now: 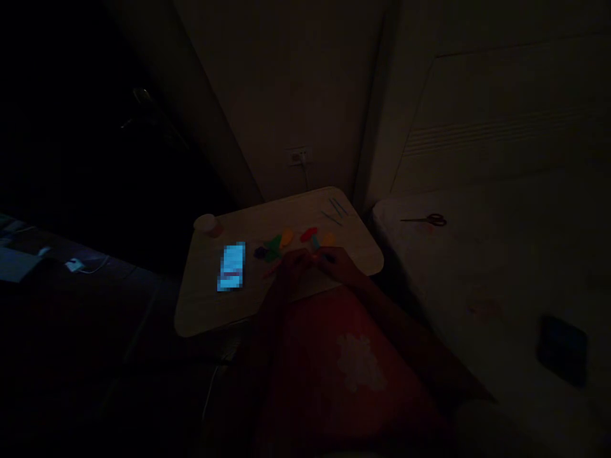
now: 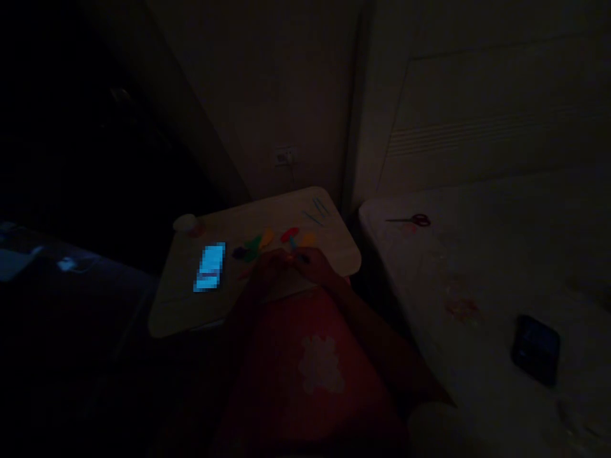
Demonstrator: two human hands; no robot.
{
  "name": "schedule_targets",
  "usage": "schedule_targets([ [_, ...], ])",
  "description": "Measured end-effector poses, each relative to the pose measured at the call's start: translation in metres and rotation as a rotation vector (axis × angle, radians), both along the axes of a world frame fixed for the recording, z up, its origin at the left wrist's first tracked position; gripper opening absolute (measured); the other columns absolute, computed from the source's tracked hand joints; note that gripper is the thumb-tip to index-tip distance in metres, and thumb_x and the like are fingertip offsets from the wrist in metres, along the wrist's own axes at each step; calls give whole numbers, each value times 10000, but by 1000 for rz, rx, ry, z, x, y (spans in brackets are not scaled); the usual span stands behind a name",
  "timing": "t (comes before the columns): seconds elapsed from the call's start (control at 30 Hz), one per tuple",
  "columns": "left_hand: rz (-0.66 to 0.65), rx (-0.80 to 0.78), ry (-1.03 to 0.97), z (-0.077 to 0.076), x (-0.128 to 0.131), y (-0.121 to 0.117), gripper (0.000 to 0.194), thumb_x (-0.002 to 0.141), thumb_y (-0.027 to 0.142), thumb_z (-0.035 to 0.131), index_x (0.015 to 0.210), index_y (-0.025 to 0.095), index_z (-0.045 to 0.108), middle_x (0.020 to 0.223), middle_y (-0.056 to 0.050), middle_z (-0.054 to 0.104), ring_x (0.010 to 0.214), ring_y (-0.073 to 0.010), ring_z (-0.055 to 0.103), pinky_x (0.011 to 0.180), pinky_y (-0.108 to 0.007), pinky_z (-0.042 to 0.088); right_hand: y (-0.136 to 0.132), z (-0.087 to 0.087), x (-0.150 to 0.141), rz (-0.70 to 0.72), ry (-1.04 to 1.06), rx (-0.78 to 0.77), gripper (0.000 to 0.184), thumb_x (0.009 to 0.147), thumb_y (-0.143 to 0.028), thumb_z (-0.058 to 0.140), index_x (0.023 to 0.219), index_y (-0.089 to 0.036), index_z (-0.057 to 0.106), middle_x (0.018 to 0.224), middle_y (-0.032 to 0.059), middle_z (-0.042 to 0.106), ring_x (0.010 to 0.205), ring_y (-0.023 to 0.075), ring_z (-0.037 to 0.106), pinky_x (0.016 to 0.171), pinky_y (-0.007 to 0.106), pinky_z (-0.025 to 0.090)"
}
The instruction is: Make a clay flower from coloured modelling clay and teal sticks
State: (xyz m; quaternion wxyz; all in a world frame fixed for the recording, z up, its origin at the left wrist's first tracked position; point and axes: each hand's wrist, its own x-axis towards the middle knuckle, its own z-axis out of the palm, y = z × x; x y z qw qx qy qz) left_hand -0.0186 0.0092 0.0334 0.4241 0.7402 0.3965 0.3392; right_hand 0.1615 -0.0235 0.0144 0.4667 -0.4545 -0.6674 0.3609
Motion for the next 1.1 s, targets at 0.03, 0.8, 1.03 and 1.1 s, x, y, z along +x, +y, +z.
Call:
schedule_targets([
  [0.03, -8, -2, 6, 0, 0, 0, 379, 918, 418, 542, 627, 175, 548, 630, 9, 529, 635, -143, 474, 602, -261, 380, 0, 0, 0, 0, -4, 6, 430, 920, -559, 593, 796, -163, 703, 711, 9, 628, 653, 137, 507, 630, 258, 358],
  [0.8, 37, -34, -98, -6, -2, 6, 357, 865, 503, 607, 732, 172, 619, 685, 0, 590, 648, -141, 511, 600, -252, 414, 0, 2, -1, -48, 42, -31, 421, 908, -558, 589, 756, -173, 667, 683, 0, 588, 646, 134, 482, 604, 249, 358],
  [1.03, 38, -6, -184, -6, -4, 9, 261, 810, 418, 709, 765, 165, 662, 779, -29, 665, 744, -159, 601, 707, -269, 485, 3, -4, 1, -38, 70, -8, 372, 912, -508, 580, 835, -164, 700, 740, 21, 639, 678, 150, 525, 630, 259, 379],
  [1.1, 13, -4, -187, -6, -4, 10, 251, 817, 410, 697, 770, 164, 669, 803, -38, 680, 767, -165, 611, 729, -276, 490, 3, -5, 2, -44, 59, -1, 350, 904, -489, 590, 862, -162, 710, 770, 31, 668, 690, 153, 538, 644, 261, 389],
])
